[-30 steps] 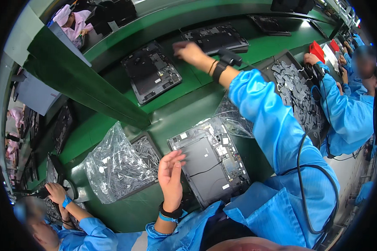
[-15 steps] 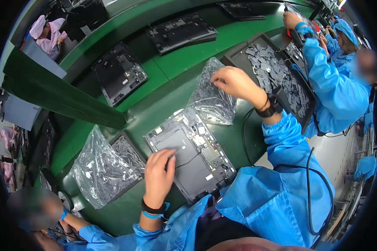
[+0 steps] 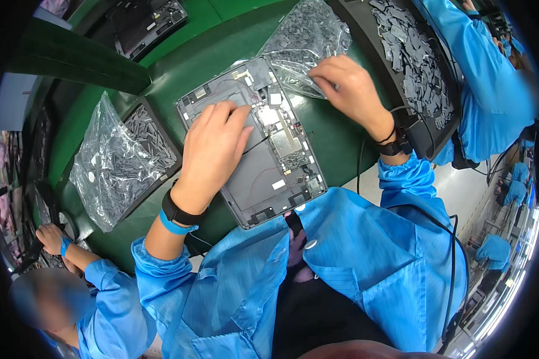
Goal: The recorder is seen assembling electronic tablets or similar handheld devices on an industrial assembly line, connecting internal components and managing cables.
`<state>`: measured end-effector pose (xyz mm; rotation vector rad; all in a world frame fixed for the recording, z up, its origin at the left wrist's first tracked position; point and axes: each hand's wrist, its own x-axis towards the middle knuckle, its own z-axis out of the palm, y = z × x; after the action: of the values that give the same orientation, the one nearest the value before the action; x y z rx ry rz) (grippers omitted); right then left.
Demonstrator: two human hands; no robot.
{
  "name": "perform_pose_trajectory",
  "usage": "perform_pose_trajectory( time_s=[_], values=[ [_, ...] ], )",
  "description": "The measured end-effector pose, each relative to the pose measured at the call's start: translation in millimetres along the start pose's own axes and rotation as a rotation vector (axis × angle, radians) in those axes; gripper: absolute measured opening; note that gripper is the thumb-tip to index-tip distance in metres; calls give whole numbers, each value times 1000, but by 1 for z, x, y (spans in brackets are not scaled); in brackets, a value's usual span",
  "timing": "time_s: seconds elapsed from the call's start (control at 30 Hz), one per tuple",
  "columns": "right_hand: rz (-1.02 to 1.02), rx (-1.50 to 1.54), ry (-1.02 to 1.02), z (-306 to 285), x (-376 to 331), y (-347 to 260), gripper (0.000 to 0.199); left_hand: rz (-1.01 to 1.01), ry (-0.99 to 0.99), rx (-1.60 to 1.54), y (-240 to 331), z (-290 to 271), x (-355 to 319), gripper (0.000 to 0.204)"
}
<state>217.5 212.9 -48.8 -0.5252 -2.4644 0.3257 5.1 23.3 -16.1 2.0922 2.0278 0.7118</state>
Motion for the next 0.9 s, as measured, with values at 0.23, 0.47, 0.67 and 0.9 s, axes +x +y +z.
perform_pose_trajectory(
  time_s=[0.23, 0.47, 0.67, 0.9],
  values=[
    [-22, 73, -110, 10, 9, -11, 9, 200, 56, 178, 3, 13, 43, 34],
    [32, 29, -180, -1, 3, -8, 8, 281, 26, 530, -8, 35, 58, 41],
    [75, -16, -203, 6, -4, -18, 9, 249, 59, 540, -3, 43, 54, 44],
    [-13, 70, 109, -5, 92, 19, 10, 252, 92, 513, -4, 37, 44, 43]
  ],
)
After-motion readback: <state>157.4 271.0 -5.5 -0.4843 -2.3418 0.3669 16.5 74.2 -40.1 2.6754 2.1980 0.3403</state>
